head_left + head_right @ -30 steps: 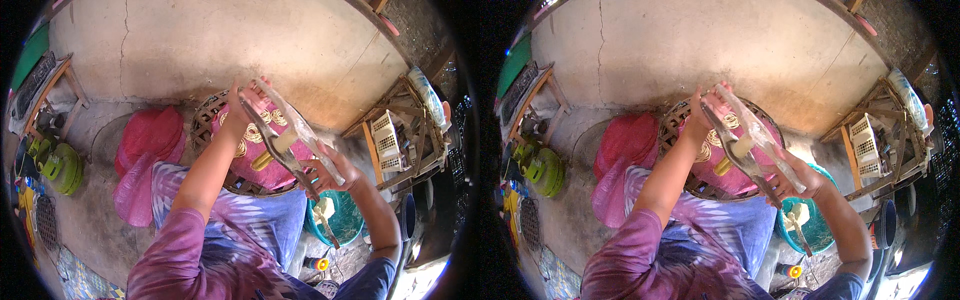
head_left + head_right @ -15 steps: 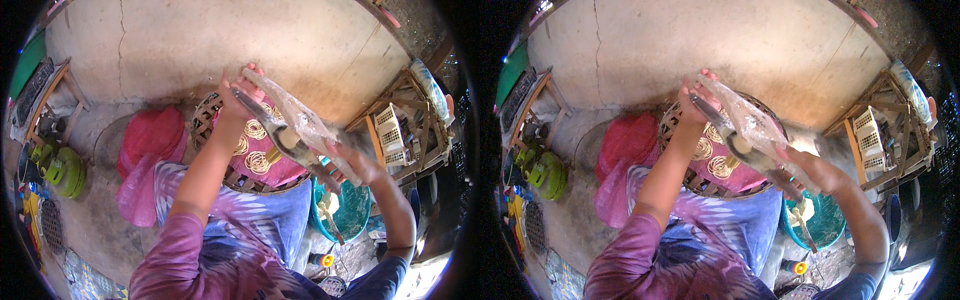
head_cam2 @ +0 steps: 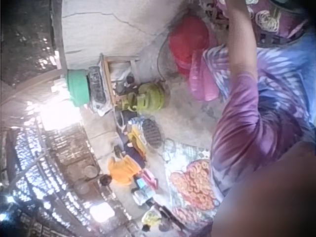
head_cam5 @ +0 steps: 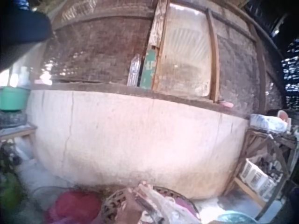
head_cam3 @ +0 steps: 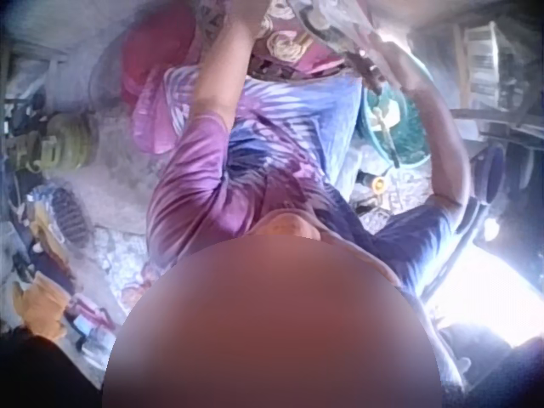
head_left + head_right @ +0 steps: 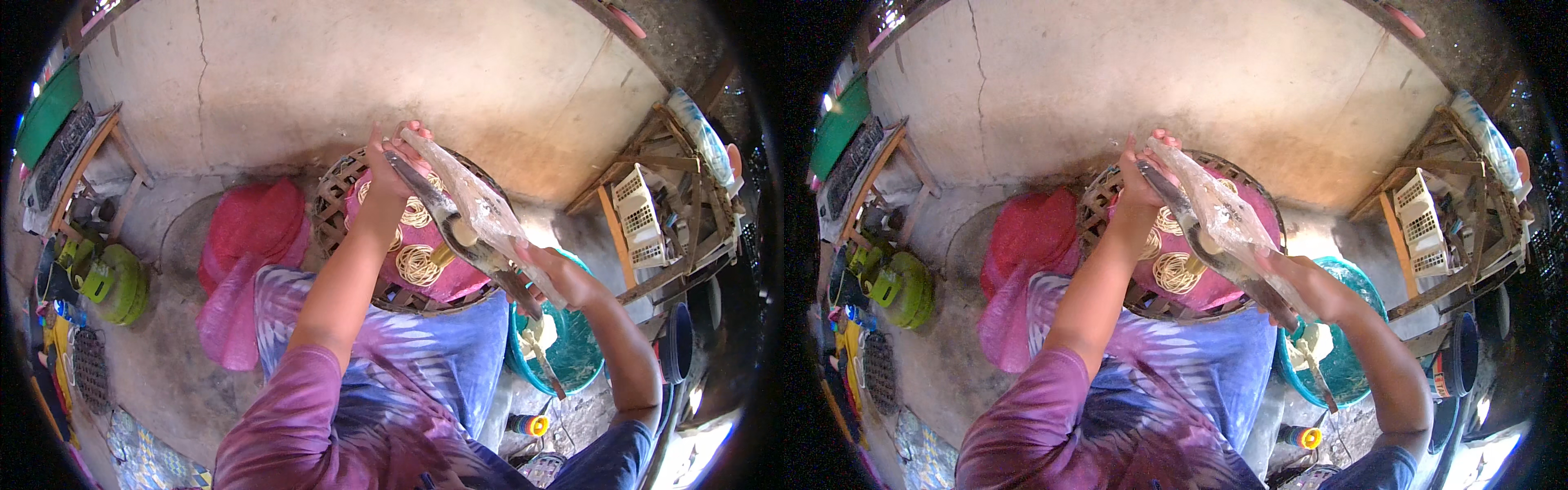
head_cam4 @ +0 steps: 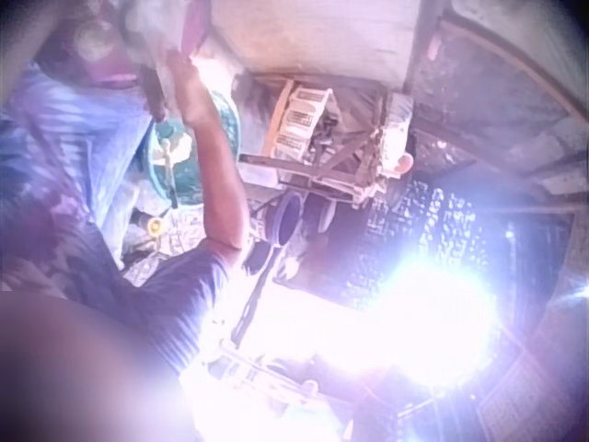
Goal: The person sits on the floor and uses a manual noodle press to extrude dough into thin strands, forming them into circular nests on a pink mat inside a woven tray. They repeatedly scoop dough from a green basin, load it into the press, and push the plunger to form noodles.
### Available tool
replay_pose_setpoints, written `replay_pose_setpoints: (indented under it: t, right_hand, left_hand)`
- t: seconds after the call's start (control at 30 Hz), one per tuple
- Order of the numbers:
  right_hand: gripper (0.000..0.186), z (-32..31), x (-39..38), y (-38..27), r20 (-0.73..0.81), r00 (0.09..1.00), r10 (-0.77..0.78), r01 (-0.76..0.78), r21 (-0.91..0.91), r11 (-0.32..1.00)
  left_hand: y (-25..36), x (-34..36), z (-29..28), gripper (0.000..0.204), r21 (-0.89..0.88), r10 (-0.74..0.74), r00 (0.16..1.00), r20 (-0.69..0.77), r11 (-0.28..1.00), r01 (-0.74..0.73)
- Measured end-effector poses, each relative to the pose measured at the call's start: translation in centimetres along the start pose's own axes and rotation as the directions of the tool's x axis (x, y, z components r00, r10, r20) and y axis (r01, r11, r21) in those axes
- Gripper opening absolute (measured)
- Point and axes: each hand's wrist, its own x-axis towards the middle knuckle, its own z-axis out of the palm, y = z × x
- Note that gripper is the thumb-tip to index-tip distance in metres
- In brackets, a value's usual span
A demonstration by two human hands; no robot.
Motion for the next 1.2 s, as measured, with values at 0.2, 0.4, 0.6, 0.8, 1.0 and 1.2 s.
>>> replay_pose_setpoints:
  t: [0.2, 0.4, 0.6, 0.8, 1.0, 1.2]
  right_hand:
    - [0.071, -1.4, 1.6, 4.0, 0.113, 0.986, -0.125, 0.101, 0.199, 0.975]
    - [0.066, -1.1, 1.3, 7.1, 0.026, 0.974, -0.224, 0.203, 0.324, 0.924]
    - [0.066, -0.7, 1.8, 8.2, 0.018, 0.957, -0.291, 0.269, 0.328, 0.906]
    - [0.067, -1.3, 1.7, 8.4, -0.007, 0.950, -0.311, 0.305, 0.217, 0.927]
    - [0.070, -1.7, 1.8, 9.4, -0.105, 0.926, -0.362, 0.377, 0.240, 0.895]
    - [0.074, -2.4, 0.4, 10.3, -0.120, 0.919, -0.375, 0.393, 0.227, 0.891]
  left_hand:
    - [-0.2, -0.1, 1.6, 0.070, 0.452, -0.007, 0.960, -0.280, 0.881, 0.138]
    - [-1.7, -7.4, 3.6, 0.076, 0.783, -0.273, 0.741, -0.614, -0.330, 0.527]
    - [-2.7, -8.9, 2.5, 0.074, 0.730, -0.314, 0.660, -0.682, -0.355, 0.584]
    - [-2.8, -9.1, 2.0, 0.069, 0.740, -0.244, 0.729, -0.639, -0.452, 0.498]
    - [-0.9, -10.7, -0.1, 0.056, 0.723, -0.294, 0.908, -0.299, -0.691, 0.015]
    - [-0.6, -12.8, 3.0, 0.054, 0.138, -0.508, 0.861, -0.024, -0.854, -0.501]
